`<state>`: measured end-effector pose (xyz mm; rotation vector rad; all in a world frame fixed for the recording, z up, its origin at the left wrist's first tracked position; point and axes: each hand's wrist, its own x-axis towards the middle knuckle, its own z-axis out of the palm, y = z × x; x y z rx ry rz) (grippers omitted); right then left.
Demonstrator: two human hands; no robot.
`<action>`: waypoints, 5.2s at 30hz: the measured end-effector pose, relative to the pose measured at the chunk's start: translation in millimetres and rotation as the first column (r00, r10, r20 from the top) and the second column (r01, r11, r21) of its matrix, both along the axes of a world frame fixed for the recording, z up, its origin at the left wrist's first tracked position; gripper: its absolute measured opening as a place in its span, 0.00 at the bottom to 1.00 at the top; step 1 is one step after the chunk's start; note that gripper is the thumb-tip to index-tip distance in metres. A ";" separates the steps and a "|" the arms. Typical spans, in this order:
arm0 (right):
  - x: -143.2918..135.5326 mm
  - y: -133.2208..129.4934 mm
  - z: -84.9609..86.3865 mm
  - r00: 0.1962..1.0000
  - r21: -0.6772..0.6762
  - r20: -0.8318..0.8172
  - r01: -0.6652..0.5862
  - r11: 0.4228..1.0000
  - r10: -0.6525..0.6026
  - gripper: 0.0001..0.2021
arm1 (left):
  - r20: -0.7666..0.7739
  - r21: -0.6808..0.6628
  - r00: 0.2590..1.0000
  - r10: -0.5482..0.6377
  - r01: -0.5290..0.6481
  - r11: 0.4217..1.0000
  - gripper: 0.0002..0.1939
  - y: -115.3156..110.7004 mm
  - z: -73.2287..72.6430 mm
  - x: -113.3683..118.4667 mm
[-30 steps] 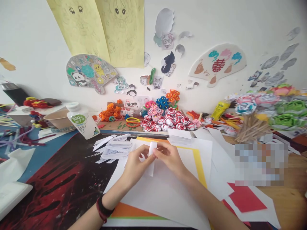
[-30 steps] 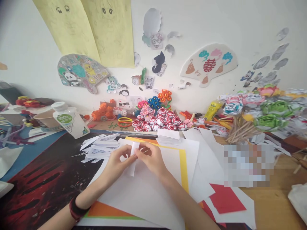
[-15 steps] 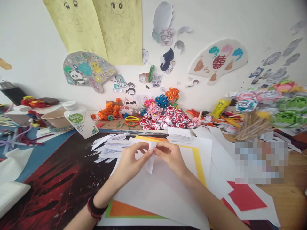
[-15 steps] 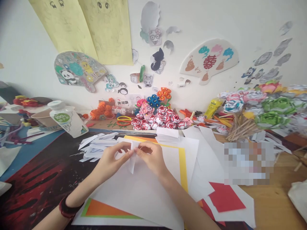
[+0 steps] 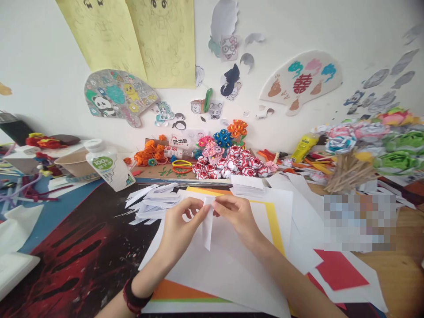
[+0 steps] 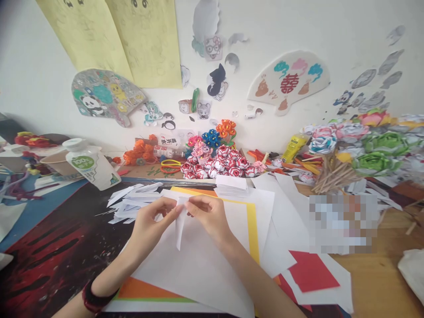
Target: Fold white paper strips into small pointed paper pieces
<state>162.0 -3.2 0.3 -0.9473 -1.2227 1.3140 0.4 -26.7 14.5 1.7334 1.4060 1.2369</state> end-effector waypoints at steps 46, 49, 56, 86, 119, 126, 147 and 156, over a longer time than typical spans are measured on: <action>3.8 -1.6 4.4 0.994 0.090 0.093 -0.071 0.993 0.063 0.10 | -0.070 0.008 0.997 -0.022 0.022 1.000 0.11 0.2 5.5 -2.4; 3.3 -2.8 6.5 0.990 0.079 0.096 -0.115 0.990 0.108 0.11 | -0.060 0.015 0.997 -0.054 0.055 0.998 0.10 0.1 7.5 -3.1; 2.7 -4.3 6.8 0.982 0.075 0.076 -0.177 0.981 0.172 0.09 | -0.007 0.027 0.999 -0.046 0.047 0.999 0.10 1.0 3.7 -6.7; 6.7 -3.3 6.4 0.990 0.125 0.042 -0.139 0.982 0.135 0.07 | -0.175 0.068 0.975 -0.136 0.149 0.986 0.18 -5.4 -1.2 1.3; 14.3 3.9 8.5 0.994 0.110 -0.068 0.088 0.990 -0.081 0.06 | -0.247 0.032 0.956 -0.157 0.170 0.985 0.18 -4.1 -4.9 4.4; 17.3 7.6 7.3 0.984 0.120 -0.090 0.163 0.979 -0.152 0.07 | -0.266 -0.003 0.944 -0.194 0.201 0.980 0.19 -2.9 -4.4 6.2; 22.7 14.7 9.5 0.951 0.073 -0.205 -0.220 0.973 0.230 0.17 | 0.002 -0.132 0.972 -0.236 0.235 0.963 0.23 0.1 -10.9 8.2; 21.0 15.3 1.7 0.985 0.032 0.010 -0.172 0.985 0.172 0.21 | -0.220 -0.044 0.959 -0.180 0.175 0.984 0.21 3.7 -9.2 5.5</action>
